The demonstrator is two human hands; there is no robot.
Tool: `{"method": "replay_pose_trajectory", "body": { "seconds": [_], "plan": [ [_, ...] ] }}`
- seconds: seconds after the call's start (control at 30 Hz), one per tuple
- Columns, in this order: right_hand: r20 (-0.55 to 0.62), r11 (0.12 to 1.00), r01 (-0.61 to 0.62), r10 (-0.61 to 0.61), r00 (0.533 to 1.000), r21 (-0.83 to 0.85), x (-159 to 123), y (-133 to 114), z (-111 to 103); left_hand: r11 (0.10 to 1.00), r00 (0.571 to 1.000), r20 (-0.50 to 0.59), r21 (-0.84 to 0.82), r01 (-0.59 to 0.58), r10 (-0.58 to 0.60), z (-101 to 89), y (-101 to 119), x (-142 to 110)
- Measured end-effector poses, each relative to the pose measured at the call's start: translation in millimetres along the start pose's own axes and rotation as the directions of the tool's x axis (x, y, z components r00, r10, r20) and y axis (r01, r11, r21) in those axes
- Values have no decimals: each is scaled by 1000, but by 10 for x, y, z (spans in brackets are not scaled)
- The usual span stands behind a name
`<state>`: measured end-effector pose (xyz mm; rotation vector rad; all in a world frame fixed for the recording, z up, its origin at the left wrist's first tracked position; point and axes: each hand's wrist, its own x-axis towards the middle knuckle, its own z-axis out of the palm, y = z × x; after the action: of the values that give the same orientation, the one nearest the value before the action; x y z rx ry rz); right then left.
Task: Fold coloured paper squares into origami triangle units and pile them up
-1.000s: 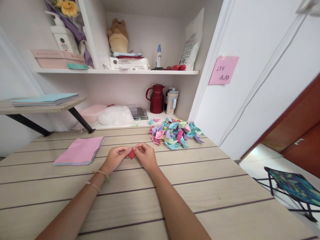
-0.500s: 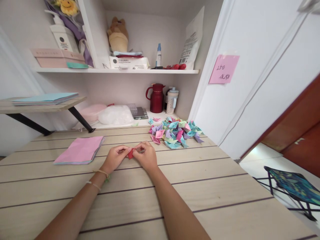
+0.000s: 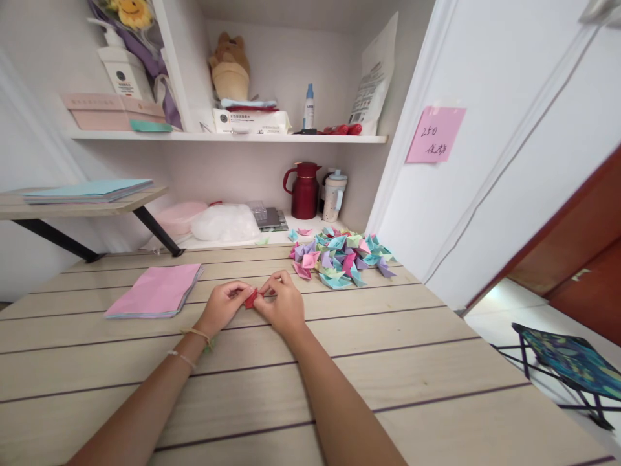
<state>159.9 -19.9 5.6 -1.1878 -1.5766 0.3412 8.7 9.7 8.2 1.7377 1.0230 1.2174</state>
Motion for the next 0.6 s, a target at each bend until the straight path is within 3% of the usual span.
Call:
{"method": "replay_pose_trajectory", "body": {
  "seconds": [0.3,0.6],
  "plan": [
    [201,953,-103,46,978,284,37,101,21,975,992,-70,-204,86,-102,-22,3,35],
    [33,918,-174,174,984,355,101,206,1,912,979,49,-357,201,-196,-39,32,47]
  ]
}}
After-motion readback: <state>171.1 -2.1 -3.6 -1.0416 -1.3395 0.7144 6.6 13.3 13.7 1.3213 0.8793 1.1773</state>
